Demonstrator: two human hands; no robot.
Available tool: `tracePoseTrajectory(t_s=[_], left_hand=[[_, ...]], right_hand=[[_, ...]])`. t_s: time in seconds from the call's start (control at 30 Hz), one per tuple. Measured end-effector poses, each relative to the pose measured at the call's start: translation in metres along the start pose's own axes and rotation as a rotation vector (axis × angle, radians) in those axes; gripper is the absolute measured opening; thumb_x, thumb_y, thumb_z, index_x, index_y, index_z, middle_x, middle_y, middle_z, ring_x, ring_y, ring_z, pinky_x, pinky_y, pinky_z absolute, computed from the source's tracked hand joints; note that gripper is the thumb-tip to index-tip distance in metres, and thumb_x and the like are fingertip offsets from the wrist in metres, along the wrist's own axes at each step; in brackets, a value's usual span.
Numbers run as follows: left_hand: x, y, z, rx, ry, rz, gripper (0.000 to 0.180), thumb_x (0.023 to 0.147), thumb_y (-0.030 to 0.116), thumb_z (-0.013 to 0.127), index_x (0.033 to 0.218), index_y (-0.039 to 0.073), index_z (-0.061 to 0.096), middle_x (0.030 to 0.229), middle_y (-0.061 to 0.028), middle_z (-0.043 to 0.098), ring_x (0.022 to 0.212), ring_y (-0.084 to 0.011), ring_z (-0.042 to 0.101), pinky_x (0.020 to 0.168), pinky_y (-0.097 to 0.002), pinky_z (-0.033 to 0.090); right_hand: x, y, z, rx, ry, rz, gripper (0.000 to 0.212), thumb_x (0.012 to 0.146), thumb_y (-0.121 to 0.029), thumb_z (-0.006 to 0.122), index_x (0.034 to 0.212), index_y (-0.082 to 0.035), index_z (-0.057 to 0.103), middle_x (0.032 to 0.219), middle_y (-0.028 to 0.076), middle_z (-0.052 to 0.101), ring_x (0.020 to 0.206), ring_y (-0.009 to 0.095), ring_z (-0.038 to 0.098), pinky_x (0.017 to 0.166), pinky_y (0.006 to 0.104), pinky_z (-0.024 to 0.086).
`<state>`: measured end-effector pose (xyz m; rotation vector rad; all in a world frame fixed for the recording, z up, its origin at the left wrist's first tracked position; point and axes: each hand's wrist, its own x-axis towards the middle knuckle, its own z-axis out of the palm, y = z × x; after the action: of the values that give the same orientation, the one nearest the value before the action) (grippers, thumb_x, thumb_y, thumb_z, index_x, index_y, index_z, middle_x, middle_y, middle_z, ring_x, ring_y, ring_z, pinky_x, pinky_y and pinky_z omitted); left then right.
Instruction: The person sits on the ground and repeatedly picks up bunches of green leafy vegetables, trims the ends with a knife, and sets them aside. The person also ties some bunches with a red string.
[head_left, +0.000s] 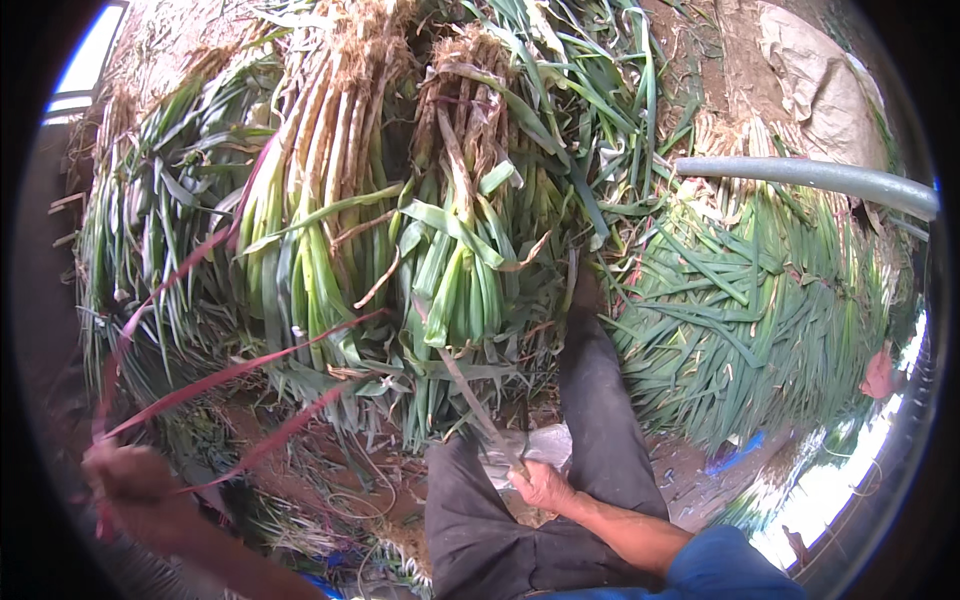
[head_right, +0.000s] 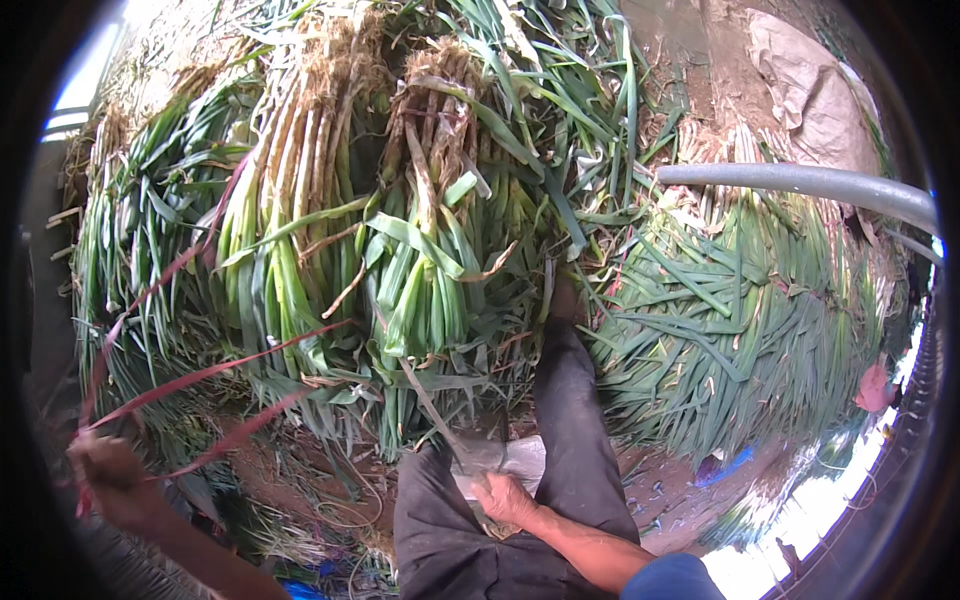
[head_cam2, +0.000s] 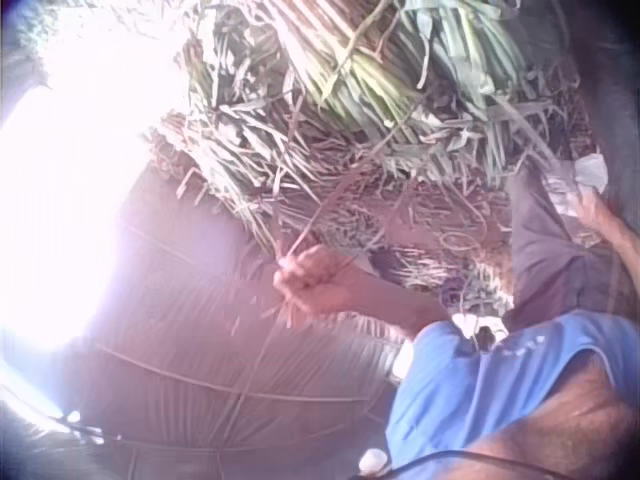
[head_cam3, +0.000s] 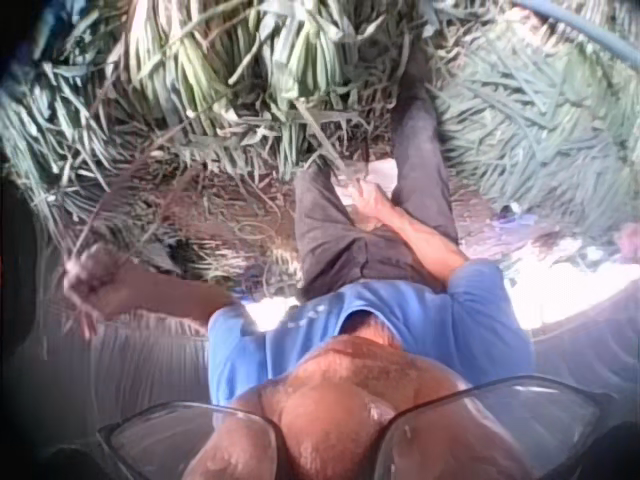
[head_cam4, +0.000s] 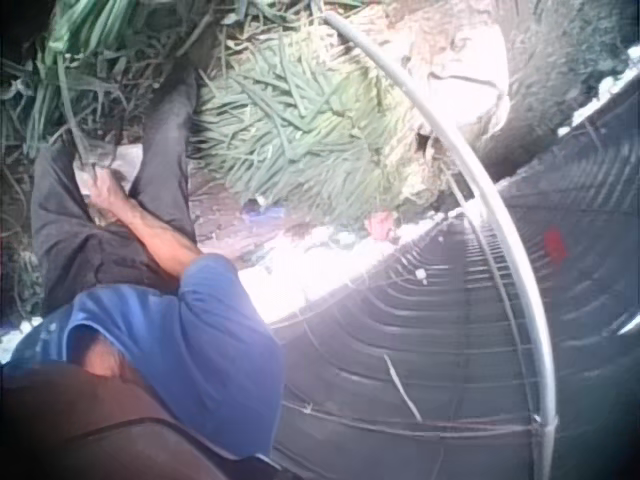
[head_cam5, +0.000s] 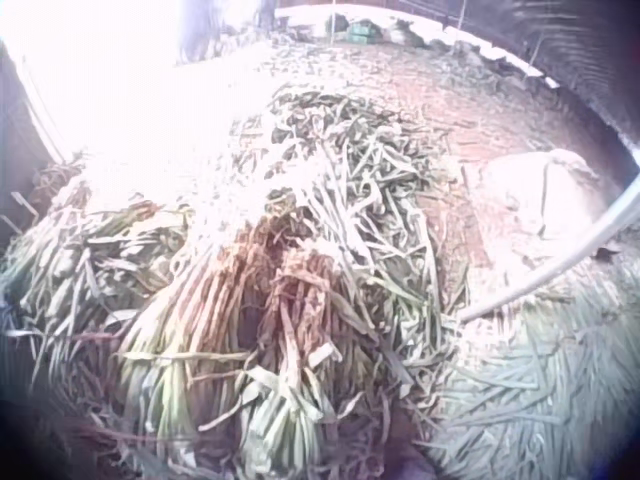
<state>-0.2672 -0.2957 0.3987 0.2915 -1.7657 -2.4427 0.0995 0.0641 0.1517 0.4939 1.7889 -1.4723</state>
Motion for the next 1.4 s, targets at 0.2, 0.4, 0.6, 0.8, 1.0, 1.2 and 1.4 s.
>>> tracePoseTrajectory(t_s=[0.2,0.4,0.6,0.8,1.0,1.2,1.4], left_hand=[[0.085,-0.097,0.082,0.522,0.07,0.18,0.01,0.098,0.016,0.062,0.098,0.006,0.059,0.067,0.0058,0.038,0.056,-0.0021,0.033,0.047,-0.0211,0.022],[0.149,-0.372,0.193,0.969,-0.22,-0.283,0.037,0.098,0.036,0.064,0.077,0.006,0.068,0.06,0.0051,0.051,0.056,-0.0057,0.043,0.052,-0.0278,0.035],[0.202,-0.539,0.203,1.291,-0.424,-0.035,0.025,0.094,0.024,0.059,0.095,0.004,0.073,0.085,-0.0266,0.068,0.086,-0.0453,0.067,0.077,-0.0492,0.053],[0.214,-0.592,0.222,1.532,-0.548,0.062,0.024,0.091,0.021,0.058,0.105,0.008,0.073,0.097,-0.0236,0.071,0.093,-0.0427,0.068,0.081,-0.0495,0.054],[0.204,-0.618,0.211,1.437,-0.629,0.245,0.025,0.09,0.024,0.064,0.109,0.007,0.068,0.095,-0.0241,0.071,0.09,-0.0444,0.068,0.077,-0.0514,0.054],[0.193,-0.617,0.229,1.69,-0.702,0.269,0.02,0.091,0.023,0.062,0.096,0.003,0.059,0.085,-0.0248,0.07,0.082,-0.0453,0.069,0.074,-0.0546,0.054],[0.2,-0.618,0.216,1.538,-0.704,0.171,0.025,0.09,0.031,0.064,0.093,0.007,0.066,0.088,-0.0265,0.069,0.086,-0.0459,0.067,0.072,-0.0525,0.051]], right_hand=[[-0.033,-0.062,-0.01,0.086,-0.269,0.093,0.026,0.097,-0.023,0.057,0.086,0.0,0.058,0.072,0.019,0.06,0.065,0.034,0.062,0.059,0.0433,0.046],[0.012,-0.062,-0.07,0.093,0.146,0.046,0.023,0.098,-0.02,0.056,0.089,0.0,0.059,0.066,0.021,0.058,0.062,0.038,0.062,0.054,0.0448,0.046],[0.155,-0.056,-0.126,0.443,0.206,0.22,0.027,0.1,-0.023,0.056,0.085,0.0,0.056,0.059,0.003,0.056,0.049,0.011,0.056,0.046,0.0299,0.046],[0.258,-0.059,-0.151,0.613,0.223,0.121,0.027,0.099,-0.025,0.056,0.086,-0.001,0.055,0.058,0.002,0.053,0.047,0.011,0.054,0.045,0.0283,0.045],[0.297,-0.053,-0.16,0.651,0.135,0.052,0.036,0.099,-0.033,0.055,0.08,-0.003,0.052,0.058,0.004,0.055,0.046,0.013,0.057,0.043,0.0298,0.046],[0.319,-0.064,-0.181,0.668,0.158,0.073,0.044,0.099,-0.037,0.055,0.072,-0.003,0.052,0.053,0.004,0.053,0.042,0.014,0.056,0.04,0.0305,0.045],[0.281,-0.049,-0.133,0.679,0.21,0.202,0.036,0.098,-0.024,0.053,0.068,-0.004,0.05,0.05,0.005,0.051,0.04,0.017,0.056,0.04,0.0342,0.043]])
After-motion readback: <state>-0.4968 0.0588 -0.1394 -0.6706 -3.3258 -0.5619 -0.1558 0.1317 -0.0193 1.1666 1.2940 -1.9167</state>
